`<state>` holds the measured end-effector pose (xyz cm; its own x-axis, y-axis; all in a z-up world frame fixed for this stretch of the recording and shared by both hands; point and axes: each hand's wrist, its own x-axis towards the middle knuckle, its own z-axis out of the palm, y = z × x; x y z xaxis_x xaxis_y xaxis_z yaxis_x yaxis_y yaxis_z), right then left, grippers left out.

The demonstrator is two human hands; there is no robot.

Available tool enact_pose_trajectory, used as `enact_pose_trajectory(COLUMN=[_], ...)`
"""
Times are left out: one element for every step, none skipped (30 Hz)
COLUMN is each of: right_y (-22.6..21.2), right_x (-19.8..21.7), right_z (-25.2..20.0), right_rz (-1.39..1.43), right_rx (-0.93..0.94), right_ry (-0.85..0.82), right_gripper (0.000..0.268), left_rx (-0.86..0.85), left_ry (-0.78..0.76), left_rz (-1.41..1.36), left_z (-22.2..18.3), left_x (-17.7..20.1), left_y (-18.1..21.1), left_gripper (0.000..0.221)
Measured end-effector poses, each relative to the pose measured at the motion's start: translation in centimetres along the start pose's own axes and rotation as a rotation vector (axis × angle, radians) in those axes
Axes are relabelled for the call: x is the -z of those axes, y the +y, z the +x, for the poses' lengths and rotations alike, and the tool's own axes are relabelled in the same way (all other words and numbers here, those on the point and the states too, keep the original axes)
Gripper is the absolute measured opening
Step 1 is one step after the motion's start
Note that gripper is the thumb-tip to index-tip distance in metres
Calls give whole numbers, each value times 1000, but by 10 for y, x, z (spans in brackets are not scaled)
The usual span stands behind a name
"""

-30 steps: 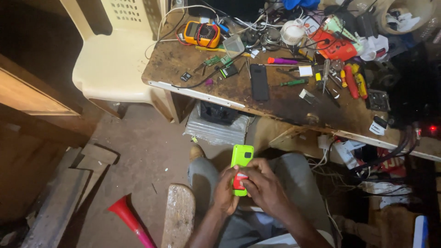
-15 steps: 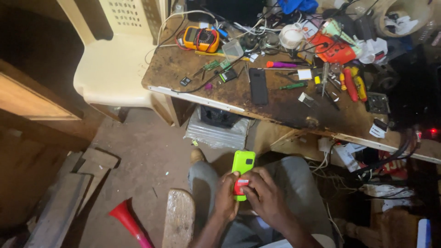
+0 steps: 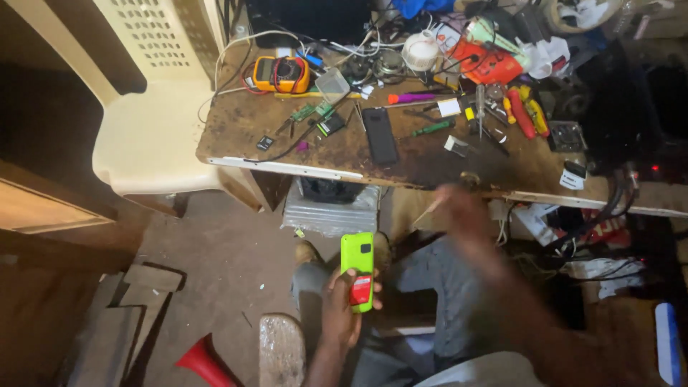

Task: Testing a mobile phone by inserting the battery, attaching the back cover, and checking the keypad functionality.

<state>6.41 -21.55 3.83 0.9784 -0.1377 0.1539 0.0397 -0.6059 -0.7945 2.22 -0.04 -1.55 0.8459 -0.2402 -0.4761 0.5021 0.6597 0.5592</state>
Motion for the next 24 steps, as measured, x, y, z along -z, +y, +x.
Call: enact_pose_trajectory(right_y=[25,49,75,100,126,137,151,164,176,188,201,163,126,90,142,194,246,246,244,241,240,238,236,218], right_x=[18,35,51,67,83,90,96,102,104,106,107,105,103,101,107,113,119,119,119,119,116,113,110,107], right_z=[18,36,48,60,73,81,85,90,97,103,108,118,122,126,134,140,144,141,142,142,138,132,126,120], right_rz=[-66,-133,-135,-166,-194,-196,-223,-249,-249,-317,-383,-381,-557,-726,-722,-706,-691,-693,-644,-594,-595,-444,-289,-288], right_rx=[-69,-137,-130,-180,-231,-225,-215,-205,-202,-167,-133,-131,-259,-388,-398,-250,-101,-111,-145,-179,-170,-195,-221,-214], right_ry=[150,300,301,418,533,532,462,392,394,366,334,332,165,-8,0,112,216,218,232,247,244,348,451,450], right_gripper=[17,23,23,17,18,18,14,11,11,11,21,21,29,45,45,27,20,20,17,14,14,9,10,10], left_rx=[1,2,-2,29,60,55,63,71,68,62,57,55,44,33,39,51,65,74,77,80,73,81,90,84], left_ry=[-7,-14,-17,9,39,38,44,50,48,53,62,64,45,26,20,-12,-40,-42,-38,-34,-32,-32,-32,-33], left_rz=[10,19,15,11,8,3,8,13,13,4,-6,-7,-14,-22,-12,12,31,35,20,4,-1,-14,-23,-26], left_z=[0,-1,-1,-1,-2,-1,-2,-2,0,2,2,5,7,8,8,7,4,5,5,5,6,6,6,5], left_x=[-1,-2,-3,-4,-5,-7,-7,-8,-8,-8,-7,-6,-3,-1,-3,-4,-5,-4,-4,-3,-3,-2,-1,-4], left_y=[2,4,4,4,4,5,6,7,6,6,4,1,-2,-5,-3,-2,-2,-2,-4,-4,-5,-7,-7,-4], left_gripper=[36,37,37,35,32,32,35,37,37,34,31,31,32,33,33,36,39,39,38,36,36,35,35,35])
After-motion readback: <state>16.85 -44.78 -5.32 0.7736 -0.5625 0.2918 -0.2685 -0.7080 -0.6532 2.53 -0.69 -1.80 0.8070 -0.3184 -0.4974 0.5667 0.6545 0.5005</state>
